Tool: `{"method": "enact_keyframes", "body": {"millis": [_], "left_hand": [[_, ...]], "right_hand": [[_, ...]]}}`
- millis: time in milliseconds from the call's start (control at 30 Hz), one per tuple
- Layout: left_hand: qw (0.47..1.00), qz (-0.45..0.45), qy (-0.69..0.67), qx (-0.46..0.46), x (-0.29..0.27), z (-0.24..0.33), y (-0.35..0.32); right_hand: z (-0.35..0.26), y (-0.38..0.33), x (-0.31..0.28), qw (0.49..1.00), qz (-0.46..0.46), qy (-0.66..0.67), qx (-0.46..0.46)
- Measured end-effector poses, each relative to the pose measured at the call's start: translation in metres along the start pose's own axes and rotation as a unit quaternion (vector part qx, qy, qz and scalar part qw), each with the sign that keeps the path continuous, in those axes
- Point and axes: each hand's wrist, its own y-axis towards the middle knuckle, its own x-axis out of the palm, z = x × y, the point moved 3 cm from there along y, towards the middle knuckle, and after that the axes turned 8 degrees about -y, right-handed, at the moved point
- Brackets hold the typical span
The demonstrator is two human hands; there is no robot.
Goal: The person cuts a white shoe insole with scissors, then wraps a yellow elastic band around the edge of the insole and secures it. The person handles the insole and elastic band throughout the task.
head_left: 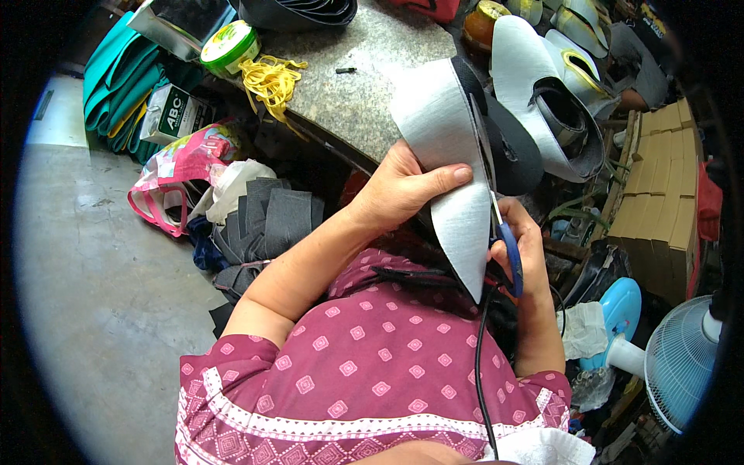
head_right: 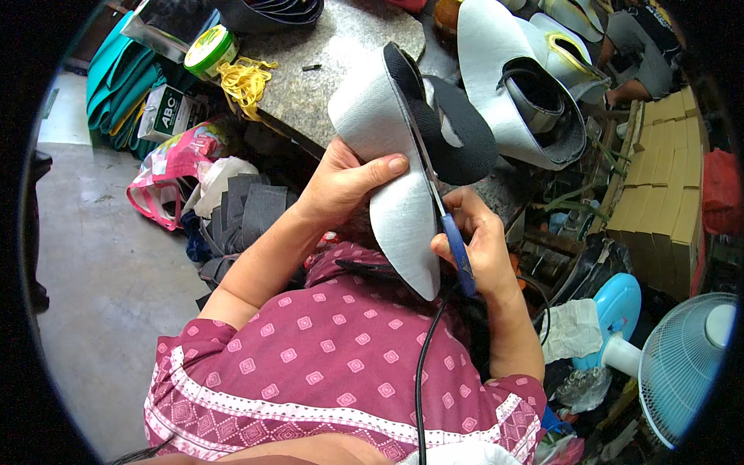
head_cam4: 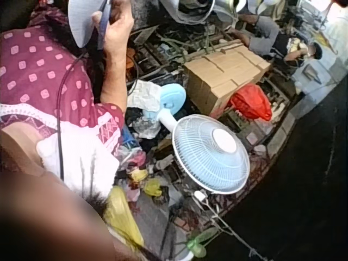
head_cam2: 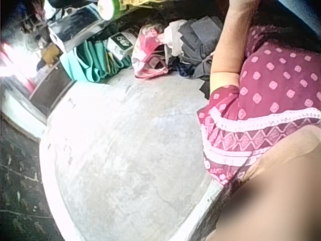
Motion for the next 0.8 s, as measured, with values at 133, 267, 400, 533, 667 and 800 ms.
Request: {"method": "enact_keyframes", "body": {"millis": [133, 267, 400, 533, 667, 800], "left_hand": [[0.998, -0.013, 0.065, -0.003, -0.004, 0.009, 0.004], [0.999, -0.012, -0.038, 0.013, -0.019, 0.035, 0.024], [0.997, -0.014, -0.008, 0.079, -0.018, 0.04, 0.032], [0.996, 0.002, -0.014, 0.083, -0.005, 0.02, 0.024], [0.997, 0.02, -0.011, 0.078, -0.003, 0.015, 0.019], [0.996, 0.026, 0.009, 0.08, -0.003, 0.019, 0.018]], "right_hand": [[-0.004, 0.003, -0.002, 0.995, 0.015, 0.061, 0.082], [-0.015, 0.005, -0.007, 0.996, 0.008, 0.023, 0.091], [-0.018, 0.009, -0.008, 0.995, 0.024, -0.015, 0.096], [-0.016, 0.016, -0.003, 0.996, 0.035, -0.057, 0.057], [-0.012, 0.015, 0.002, 0.998, 0.037, -0.033, 0.044], [-0.012, 0.017, 0.005, 0.998, 0.034, -0.027, 0.043]]}}
